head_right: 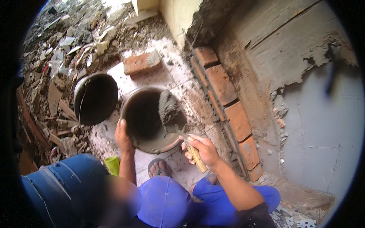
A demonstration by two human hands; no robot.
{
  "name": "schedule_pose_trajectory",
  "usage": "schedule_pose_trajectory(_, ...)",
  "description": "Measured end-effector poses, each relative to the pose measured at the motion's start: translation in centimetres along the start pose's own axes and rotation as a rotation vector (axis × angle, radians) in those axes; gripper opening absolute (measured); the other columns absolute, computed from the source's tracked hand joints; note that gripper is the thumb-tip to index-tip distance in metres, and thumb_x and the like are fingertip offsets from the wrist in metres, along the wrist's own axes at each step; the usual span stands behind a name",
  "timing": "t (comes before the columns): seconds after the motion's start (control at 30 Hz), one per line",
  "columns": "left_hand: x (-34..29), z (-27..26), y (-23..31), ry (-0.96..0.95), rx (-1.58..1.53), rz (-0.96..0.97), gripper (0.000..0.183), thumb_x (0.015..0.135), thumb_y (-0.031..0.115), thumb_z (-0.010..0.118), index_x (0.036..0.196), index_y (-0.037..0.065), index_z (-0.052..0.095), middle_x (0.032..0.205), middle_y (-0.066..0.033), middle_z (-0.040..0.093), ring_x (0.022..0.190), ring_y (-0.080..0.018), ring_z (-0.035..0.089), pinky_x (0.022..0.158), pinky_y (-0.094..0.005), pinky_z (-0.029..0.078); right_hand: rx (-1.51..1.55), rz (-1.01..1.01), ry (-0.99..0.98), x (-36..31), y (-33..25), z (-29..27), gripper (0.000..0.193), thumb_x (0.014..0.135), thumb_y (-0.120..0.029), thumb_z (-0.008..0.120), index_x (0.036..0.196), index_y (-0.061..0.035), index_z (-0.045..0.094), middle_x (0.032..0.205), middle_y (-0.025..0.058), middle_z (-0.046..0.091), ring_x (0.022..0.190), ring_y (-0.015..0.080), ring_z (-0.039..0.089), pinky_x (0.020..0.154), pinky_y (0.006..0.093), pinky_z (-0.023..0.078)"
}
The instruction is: The person scoops mortar from a bucket with a trowel and spreads it along a wall base. They place red bricks into the mortar, tap them into alignment, and continue adding mortar between bricks to build a low wall.
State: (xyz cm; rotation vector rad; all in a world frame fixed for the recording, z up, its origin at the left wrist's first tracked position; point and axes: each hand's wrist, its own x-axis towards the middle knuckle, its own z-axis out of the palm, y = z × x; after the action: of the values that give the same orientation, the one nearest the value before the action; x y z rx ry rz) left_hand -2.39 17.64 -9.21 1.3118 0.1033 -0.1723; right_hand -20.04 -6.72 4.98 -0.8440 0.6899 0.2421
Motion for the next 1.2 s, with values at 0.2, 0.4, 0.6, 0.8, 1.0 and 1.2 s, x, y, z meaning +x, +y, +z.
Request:
schedule_pose_trajectory(0.2, 3.0, -10.3, -8.3, 0.109, 0.039, -0.123, 0.059, 0.115, 0.041, 0.035, 0.13, -0.002, 0.071, 0.123, -0.0195, 0.074, 0.118, -0.0353, 0.067, 0.11, -0.0411, 0.046, 0.224, -0.594, 0.35, -0.1, -5.5, 3.2, 0.044, 0.105, -0.015, 0.051, 0.146, 0.0036, 0.05, 0.117, 0.0127, 0.063, 0.083, 0.0155, 0.064, 0.061, 0.029, 0.057)
schedule_pose_trajectory(0.4, 3.8, -10.8, -12.9, 0.233, 1.161, 0.587, 0.027, 0.101, 0.029, 0.062, 0.112, 0.007, 0.073, 0.121, -0.0146, 0.071, 0.115, -0.0381, 0.065, 0.104, -0.0453, 0.049, 0.299, -0.784, 0.856, 17.4, -12.2, 5.2, 0.02, 0.099, -0.01, 0.063, 0.113, 0.0028, 0.058, 0.096, 0.0143, 0.061, 0.077, 0.0201, 0.065, 0.059, 0.0338, 0.058)
schedule_pose_trajectory(0.6, 3.2, -9.4, -12.3, 0.29, 1.174, 0.357, 0.023, 0.092, 0.021, 0.071, 0.111, 0.009, 0.067, 0.127, -0.011, 0.065, 0.123, -0.034, 0.058, 0.104, -0.0487, 0.045, 0.395, -0.694, 0.763, 25.9, -17.9, 3.2, 0.013, 0.101, -0.01, 0.06, 0.106, 0.0002, 0.064, 0.086, 0.0087, 0.063, 0.069, 0.0159, 0.063, 0.053, 0.0306, 0.05)
schedule_pose_trajectory(0.8, 3.3, -8.6, -11.4, 0.299, 1.277, 0.43, 0.023, 0.092, 0.021, 0.071, 0.112, 0.011, 0.065, 0.126, -0.0094, 0.064, 0.123, -0.0328, 0.057, 0.103, -0.049, 0.045, 0.549, -0.519, 0.478, 20.6, -13.7, -1.6, 0.028, 0.109, -0.036, 0.052, 0.111, -0.0093, 0.061, 0.088, 0.0026, 0.064, 0.066, 0.0132, 0.059, 0.055, 0.0283, 0.052)
schedule_pose_trajectory(1.0, 3.2, -8.4, -11.4, 0.301, 1.333, 0.442, 0.024, 0.092, 0.022, 0.07, 0.112, 0.01, 0.065, 0.125, -0.0092, 0.063, 0.123, -0.0326, 0.057, 0.102, -0.0492, 0.045, 0.336, -0.379, 0.55, 26.3, -16.2, -1.3, 0.02, 0.107, -0.032, 0.061, 0.108, -0.0122, 0.056, 0.088, 0.0041, 0.064, 0.065, 0.0163, 0.057, 0.051, 0.0306, 0.05)
schedule_pose_trajectory(1.2, 3.1, -8.7, -11.8, 0.312, 1.339, 0.437, 0.023, 0.093, 0.023, 0.069, 0.111, 0.009, 0.067, 0.127, -0.0095, 0.064, 0.122, -0.0329, 0.057, 0.103, -0.0485, 0.044, 0.373, -0.413, 0.856, 23.0, -14.1, -0.2, 0.016, 0.103, -0.021, 0.066, 0.105, -0.0065, 0.06, 0.088, 0.0063, 0.065, 0.068, 0.0176, 0.062, 0.054, 0.0328, 0.054)
